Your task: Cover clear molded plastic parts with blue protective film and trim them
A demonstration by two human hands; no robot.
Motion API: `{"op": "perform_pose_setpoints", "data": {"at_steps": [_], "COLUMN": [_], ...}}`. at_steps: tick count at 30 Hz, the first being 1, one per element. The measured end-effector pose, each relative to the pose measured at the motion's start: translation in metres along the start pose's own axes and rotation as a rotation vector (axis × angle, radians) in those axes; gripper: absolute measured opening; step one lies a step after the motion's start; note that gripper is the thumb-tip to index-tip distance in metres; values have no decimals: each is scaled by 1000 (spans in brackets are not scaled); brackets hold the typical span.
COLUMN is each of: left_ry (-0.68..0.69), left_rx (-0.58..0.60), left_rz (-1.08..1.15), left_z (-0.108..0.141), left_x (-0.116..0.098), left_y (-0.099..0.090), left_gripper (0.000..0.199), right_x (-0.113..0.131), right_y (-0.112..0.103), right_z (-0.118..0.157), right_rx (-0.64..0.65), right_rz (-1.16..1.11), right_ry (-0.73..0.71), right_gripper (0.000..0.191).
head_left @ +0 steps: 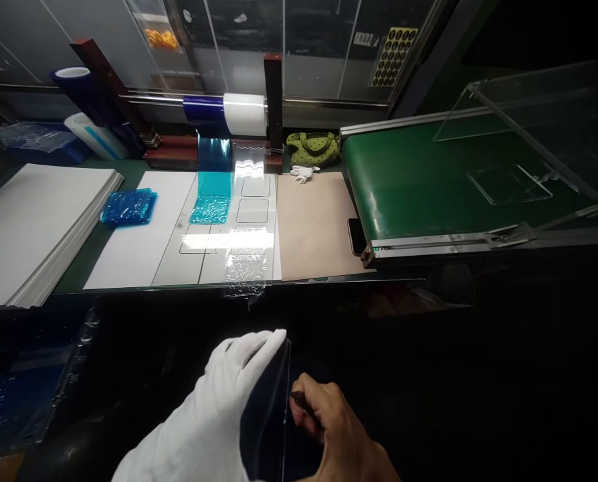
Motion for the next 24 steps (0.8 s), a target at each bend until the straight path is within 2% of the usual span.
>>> {"op": "perform_pose_setpoints", "data": {"at_steps": [4,9,14,18,21,24], "left_ry": [-1,6,11,19,19,22], "left_rx": [29,48,64,77,82,82], "left_rz": [4,7,4,2,-4,-11], "left_z": [3,4,4,1,0,-1], "left_x": [-6,-10,-13,-15,-15,-16], "left_y": [0,-2,-3,-3,-4,-6], "left_gripper": [109,107,106,107,109,109], "right_x": [-1,4,7,3,-3,-3], "right_y": [5,6,3,7,3,4], "right_z": [-5,-4,-1,-2,-3,-1], "right_rx": [76,111,79,118,50,49], "right_rz": [5,19,-34,-53,-43,-22], "right_ry": [-60,-64,37,61,86,89], "right_gripper": [71,73,67,68,70,70]}}
Point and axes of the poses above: each hand's wrist, its own z-axis away from the middle knuckle, its own y-axis out of the palm, x = y × z, the point moved 8 cm from there along -z, towards the middle knuckle, and after that the axes turned 12 degrees about -z, right-handed, at the moved point
